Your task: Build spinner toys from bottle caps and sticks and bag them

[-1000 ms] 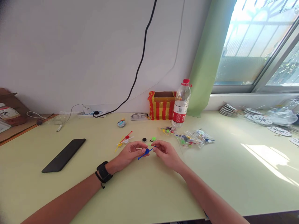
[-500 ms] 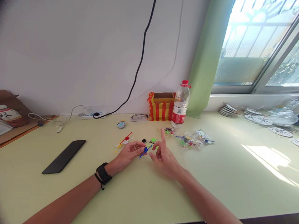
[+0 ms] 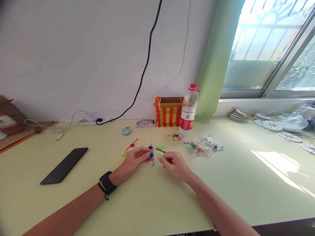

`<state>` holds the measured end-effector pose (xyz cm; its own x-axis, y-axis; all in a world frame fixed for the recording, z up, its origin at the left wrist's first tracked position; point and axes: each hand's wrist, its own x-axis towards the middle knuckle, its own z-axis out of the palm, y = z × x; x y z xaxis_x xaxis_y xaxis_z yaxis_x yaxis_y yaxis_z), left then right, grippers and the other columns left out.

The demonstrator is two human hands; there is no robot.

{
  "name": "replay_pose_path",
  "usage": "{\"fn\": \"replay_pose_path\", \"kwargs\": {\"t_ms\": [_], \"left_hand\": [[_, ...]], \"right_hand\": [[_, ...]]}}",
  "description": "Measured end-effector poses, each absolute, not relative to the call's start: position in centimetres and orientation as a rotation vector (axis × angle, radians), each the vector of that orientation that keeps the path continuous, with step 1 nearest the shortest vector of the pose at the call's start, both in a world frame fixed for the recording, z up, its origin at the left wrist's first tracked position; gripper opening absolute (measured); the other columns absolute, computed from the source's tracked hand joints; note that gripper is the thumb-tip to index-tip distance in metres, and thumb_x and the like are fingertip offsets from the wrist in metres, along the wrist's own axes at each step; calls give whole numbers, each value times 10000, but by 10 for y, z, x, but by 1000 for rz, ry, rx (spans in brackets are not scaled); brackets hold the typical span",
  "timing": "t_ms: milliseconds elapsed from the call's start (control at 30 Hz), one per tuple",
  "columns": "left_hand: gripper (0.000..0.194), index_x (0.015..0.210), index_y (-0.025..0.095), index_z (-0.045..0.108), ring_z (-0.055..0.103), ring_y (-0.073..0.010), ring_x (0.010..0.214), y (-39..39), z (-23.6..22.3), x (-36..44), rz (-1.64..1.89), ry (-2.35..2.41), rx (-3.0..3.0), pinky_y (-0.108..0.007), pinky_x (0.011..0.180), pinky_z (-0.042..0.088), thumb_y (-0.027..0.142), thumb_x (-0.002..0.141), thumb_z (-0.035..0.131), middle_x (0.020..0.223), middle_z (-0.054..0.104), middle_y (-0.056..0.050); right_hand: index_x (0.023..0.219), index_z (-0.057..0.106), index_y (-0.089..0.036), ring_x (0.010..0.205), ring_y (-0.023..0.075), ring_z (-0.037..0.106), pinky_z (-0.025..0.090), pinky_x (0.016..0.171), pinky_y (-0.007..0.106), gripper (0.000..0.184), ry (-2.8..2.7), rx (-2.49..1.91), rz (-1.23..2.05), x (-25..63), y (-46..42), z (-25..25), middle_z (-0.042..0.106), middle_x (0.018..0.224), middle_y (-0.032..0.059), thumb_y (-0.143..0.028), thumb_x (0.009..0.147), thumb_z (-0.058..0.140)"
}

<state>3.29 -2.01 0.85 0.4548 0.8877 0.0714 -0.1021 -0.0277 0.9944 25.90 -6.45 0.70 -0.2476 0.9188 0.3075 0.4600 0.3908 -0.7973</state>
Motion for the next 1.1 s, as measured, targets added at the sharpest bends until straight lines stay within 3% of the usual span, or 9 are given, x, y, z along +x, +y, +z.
{"fn": "replay_pose_path", "kwargs": {"t_ms": [167, 300, 633, 867, 1000, 1100], "left_hand": [[310, 1013, 175, 747, 733, -182, 844, -16, 5, 34, 1005, 801, 1268, -356, 891, 595, 404, 820, 828, 960, 755, -54], [323, 1014, 176, 743, 751, -204, 883, -13, 2, 34, 1047, 814, 1173, -380, 944, 586, 408, 809, 836, 975, 758, -58], [354, 1050, 166, 739, 750, -204, 902, -9, -3, 34, 1105, 826, 1105, -376, 963, 581, 387, 795, 846, 1001, 777, -87], [479, 891, 140, 709, 750, -220, 838, -6, 3, 35, 1208, 863, 964, -380, 866, 607, 617, 859, 699, 936, 771, -115], [391, 880, 153, 681, 736, -192, 772, -7, 2, 34, 1206, 1014, 1154, -344, 800, 607, 473, 739, 856, 875, 754, -77], [307, 853, 172, 670, 727, -197, 728, -8, -2, 34, 1176, 1151, 1352, -344, 741, 601, 358, 713, 870, 813, 740, -50]], "right_hand": [[658, 506, -201, 576, 131, 417, 305, 557, 275, 317, -1873, -1319, 396, 272, -54, -2, 502, 616, -15, -321, 948, 551], [863, 645, -211, 594, 145, 478, 355, 574, 271, 131, -1907, -1345, 397, 281, -49, -6, 562, 659, -13, -250, 931, 539], [1076, 727, -209, 674, 176, 577, 420, 647, 297, 241, -2064, -1416, 407, 284, -49, -6, 640, 763, 23, -213, 905, 558], [973, 728, -211, 734, 192, 592, 437, 666, 309, 161, -2135, -1405, 405, 286, -48, -8, 629, 796, 34, -219, 892, 589], [881, 691, -211, 768, 194, 603, 451, 671, 312, 120, -2118, -1406, 446, 286, -48, -8, 637, 854, 45, -210, 899, 573], [880, 679, -211, 846, 209, 626, 476, 724, 327, 113, -2092, -1383, 460, 286, -49, -6, 655, 933, 62, -199, 901, 568]]}}
